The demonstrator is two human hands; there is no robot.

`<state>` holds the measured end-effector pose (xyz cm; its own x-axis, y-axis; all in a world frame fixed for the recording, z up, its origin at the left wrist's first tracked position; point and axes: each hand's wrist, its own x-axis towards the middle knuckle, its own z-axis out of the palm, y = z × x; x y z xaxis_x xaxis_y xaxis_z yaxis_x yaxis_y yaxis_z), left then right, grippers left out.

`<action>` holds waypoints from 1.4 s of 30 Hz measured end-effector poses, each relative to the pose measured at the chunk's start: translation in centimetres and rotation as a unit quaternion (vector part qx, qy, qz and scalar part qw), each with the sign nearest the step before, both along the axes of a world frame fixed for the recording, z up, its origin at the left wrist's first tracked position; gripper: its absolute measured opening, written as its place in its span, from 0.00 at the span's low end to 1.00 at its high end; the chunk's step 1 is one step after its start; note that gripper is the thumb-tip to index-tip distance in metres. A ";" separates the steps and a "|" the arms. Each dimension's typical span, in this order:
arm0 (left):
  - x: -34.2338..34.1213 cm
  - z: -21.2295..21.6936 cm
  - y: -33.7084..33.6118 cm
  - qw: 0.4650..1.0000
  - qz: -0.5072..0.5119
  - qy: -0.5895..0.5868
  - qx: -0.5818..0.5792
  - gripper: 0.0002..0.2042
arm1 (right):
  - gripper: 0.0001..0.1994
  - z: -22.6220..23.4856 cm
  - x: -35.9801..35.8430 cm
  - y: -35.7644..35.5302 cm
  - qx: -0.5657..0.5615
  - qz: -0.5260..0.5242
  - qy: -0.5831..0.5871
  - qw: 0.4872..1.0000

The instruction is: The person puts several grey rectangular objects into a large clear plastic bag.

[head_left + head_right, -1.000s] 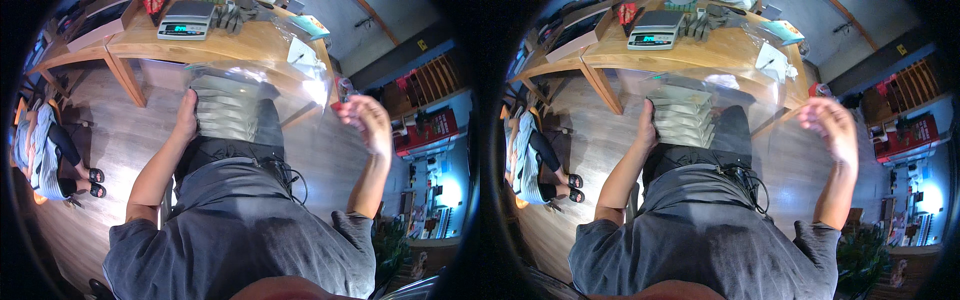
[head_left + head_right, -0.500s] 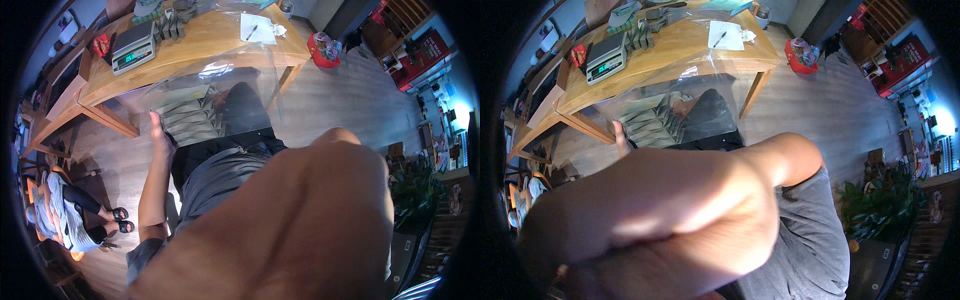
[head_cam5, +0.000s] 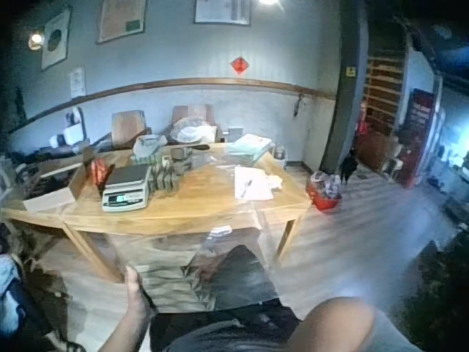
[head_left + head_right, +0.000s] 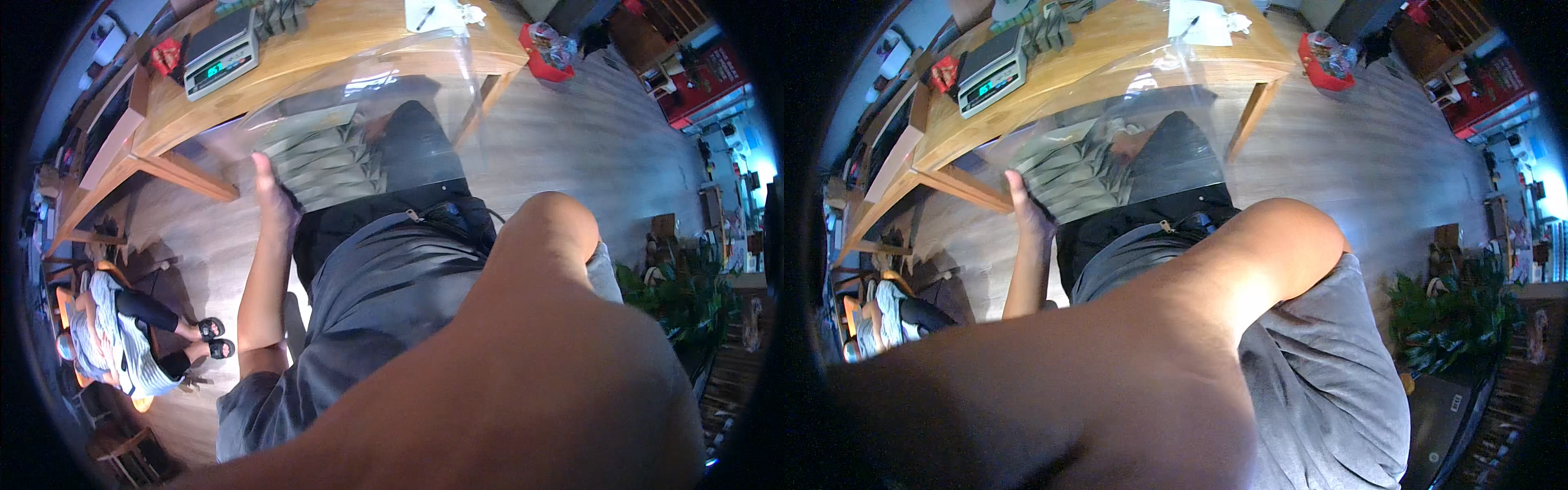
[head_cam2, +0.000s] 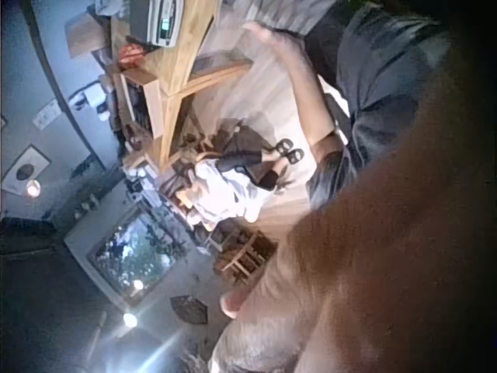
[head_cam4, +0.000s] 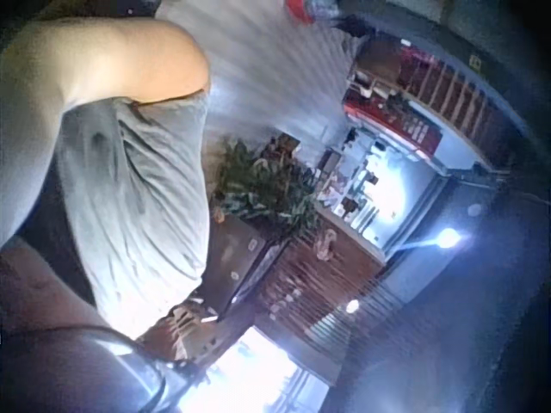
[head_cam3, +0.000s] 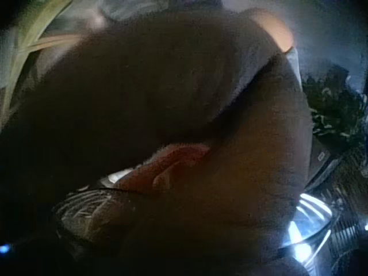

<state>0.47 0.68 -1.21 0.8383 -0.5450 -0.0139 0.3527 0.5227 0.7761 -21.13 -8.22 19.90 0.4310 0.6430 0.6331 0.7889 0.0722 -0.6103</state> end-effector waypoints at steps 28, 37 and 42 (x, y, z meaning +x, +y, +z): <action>0.4 -0.7 -0.2 0.998 0.022 -0.056 0.000 0.35 | 0.16 0.8 -0.1 -1.5 0.012 -0.017 0.003 1.000; 0.4 -0.4 -0.8 0.996 0.028 -0.079 -0.027 0.32 | 0.18 3.3 -3.1 -4.7 0.243 -0.090 0.020 0.966; 0.4 -0.3 -0.7 0.996 0.029 -0.090 -0.004 0.35 | 0.10 4.7 -4.0 -6.6 0.246 -0.255 -0.178 0.918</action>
